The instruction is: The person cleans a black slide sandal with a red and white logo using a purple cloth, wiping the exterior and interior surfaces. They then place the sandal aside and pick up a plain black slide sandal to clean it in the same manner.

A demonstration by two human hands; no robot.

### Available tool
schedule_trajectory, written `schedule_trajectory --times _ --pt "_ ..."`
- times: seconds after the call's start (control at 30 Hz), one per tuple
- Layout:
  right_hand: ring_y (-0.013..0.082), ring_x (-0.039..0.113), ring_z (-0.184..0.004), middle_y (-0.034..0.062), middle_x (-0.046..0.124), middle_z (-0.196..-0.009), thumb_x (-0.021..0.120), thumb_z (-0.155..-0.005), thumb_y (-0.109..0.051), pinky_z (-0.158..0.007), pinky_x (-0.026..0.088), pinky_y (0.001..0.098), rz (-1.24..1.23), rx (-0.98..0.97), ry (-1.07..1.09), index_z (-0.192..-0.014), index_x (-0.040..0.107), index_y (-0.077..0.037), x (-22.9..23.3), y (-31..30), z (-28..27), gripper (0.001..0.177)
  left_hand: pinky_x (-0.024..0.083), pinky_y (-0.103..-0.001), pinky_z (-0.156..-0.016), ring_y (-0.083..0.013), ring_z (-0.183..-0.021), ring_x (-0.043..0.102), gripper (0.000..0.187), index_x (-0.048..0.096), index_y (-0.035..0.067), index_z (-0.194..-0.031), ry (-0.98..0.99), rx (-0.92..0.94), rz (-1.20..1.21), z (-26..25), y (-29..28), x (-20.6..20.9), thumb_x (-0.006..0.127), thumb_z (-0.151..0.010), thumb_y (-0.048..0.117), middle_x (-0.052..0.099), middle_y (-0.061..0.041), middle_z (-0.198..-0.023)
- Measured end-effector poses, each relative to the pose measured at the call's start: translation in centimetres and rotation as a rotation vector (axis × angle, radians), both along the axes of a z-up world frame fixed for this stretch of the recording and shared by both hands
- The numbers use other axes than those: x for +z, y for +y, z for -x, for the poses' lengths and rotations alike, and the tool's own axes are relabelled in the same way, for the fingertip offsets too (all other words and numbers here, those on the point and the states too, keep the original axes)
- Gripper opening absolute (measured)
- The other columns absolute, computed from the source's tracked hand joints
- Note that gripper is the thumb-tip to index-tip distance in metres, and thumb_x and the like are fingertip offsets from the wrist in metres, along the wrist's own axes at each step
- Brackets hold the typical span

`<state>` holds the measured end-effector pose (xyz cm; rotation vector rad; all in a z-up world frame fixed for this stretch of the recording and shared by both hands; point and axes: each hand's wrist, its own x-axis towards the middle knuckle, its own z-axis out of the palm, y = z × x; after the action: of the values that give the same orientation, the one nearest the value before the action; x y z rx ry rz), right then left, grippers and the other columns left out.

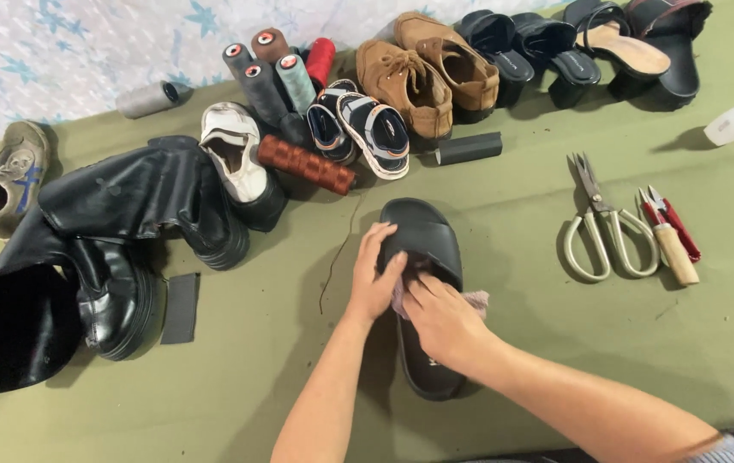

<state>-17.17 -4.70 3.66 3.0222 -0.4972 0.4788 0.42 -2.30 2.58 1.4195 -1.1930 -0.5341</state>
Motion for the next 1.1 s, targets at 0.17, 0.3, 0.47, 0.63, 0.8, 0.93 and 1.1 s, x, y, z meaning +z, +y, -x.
schedule_trajectory --times 0.17,0.3,0.47,0.63,0.8,0.93,1.1 --pt "0.0246 0.061 -0.08 0.0056 0.063 -0.082 0.053 -0.085 -0.017 -0.075 0.047 0.0373 0.289 -0.096 0.137 -0.08 0.068 -0.015 -6.1 -5.0 -4.7 0.015 0.025 -0.058 -0.122 -0.0441 -0.15 0.033 0.047 0.062 0.018 -0.141 0.102 -0.058 0.061 -0.4 -1.4 -0.5 0.061 -0.102 0.044 0.052 -0.016 -0.146" --pt "0.0238 0.063 -0.075 0.0051 0.064 -0.076 0.054 -0.088 -0.011 -0.075 0.049 0.0363 0.432 -0.118 0.006 -0.075 0.067 -0.014 -5.9 -6.7 -5.0 0.018 0.022 -0.054 -0.124 -0.0392 -0.15 0.034 0.045 0.063 0.015 -0.141 0.088 -0.031 0.087 -0.6 -0.5 -1.2 0.057 -0.105 0.04 0.051 -0.017 -0.139" --pt "0.0213 0.064 -0.069 0.0025 0.061 -0.078 0.05 -0.087 -0.011 -0.057 0.055 0.035 0.068 -0.17 0.008 -0.082 0.063 -0.011 -4.4 -4.9 -2.8 0.014 0.029 -0.054 -0.121 -0.0396 -0.145 0.042 0.044 0.064 0.017 -0.141 -0.033 0.038 0.107 -0.4 -0.5 -1.9 0.055 -0.105 0.041 0.055 -0.016 -0.136" --pt "0.0298 0.062 -0.092 0.0117 0.062 -0.109 0.049 -0.082 -0.012 -0.072 0.056 0.039 0.09 -0.027 0.131 -0.112 0.063 -0.008 6.7 3.1 2.7 0.033 0.033 -0.052 -0.12 -0.038 -0.141 0.048 0.044 0.064 0.016 -0.142 -0.032 0.071 0.143 -0.3 -0.5 -2.2 0.06 -0.103 0.036 0.06 -0.017 -0.133" --pt "0.0305 0.059 -0.099 0.0097 0.056 -0.106 0.052 -0.087 -0.014 -0.073 0.057 0.0392 -0.117 -0.062 0.169 -0.107 0.062 -0.009 3.6 1.0 1.7 0.023 0.03 -0.055 -0.121 -0.0389 -0.145 0.043 0.05 0.058 0.015 -0.146 -0.042 0.049 0.153 0.6 -0.7 -2.1 0.062 -0.101 0.036 0.056 -0.018 -0.142" --pt "0.0336 0.064 -0.096 0.0136 0.058 -0.105 0.043 -0.093 -0.011 -0.07 0.06 0.0462 -0.289 -0.19 0.114 -0.11 0.059 -0.006 2.0 -3.9 -3.4 0.024 0.031 -0.051 -0.122 -0.0366 -0.146 0.043 0.044 0.058 0.013 -0.146 -0.063 0.035 0.164 -0.1 -1.5 -3.3 0.054 -0.106 0.032 0.055 -0.017 -0.145" --pt "0.0266 0.069 -0.087 0.0089 0.066 -0.102 0.051 -0.089 -0.015 -0.066 0.06 0.039 -0.126 -0.199 0.156 -0.099 0.066 -0.011 -3.0 -6.1 -4.1 0.018 0.028 -0.056 -0.122 -0.0425 -0.149 0.035 0.052 0.051 0.016 -0.151 -0.092 0.019 0.14 0.7 -1.0 -3.3 0.053 -0.105 0.041 0.047 -0.019 -0.153"
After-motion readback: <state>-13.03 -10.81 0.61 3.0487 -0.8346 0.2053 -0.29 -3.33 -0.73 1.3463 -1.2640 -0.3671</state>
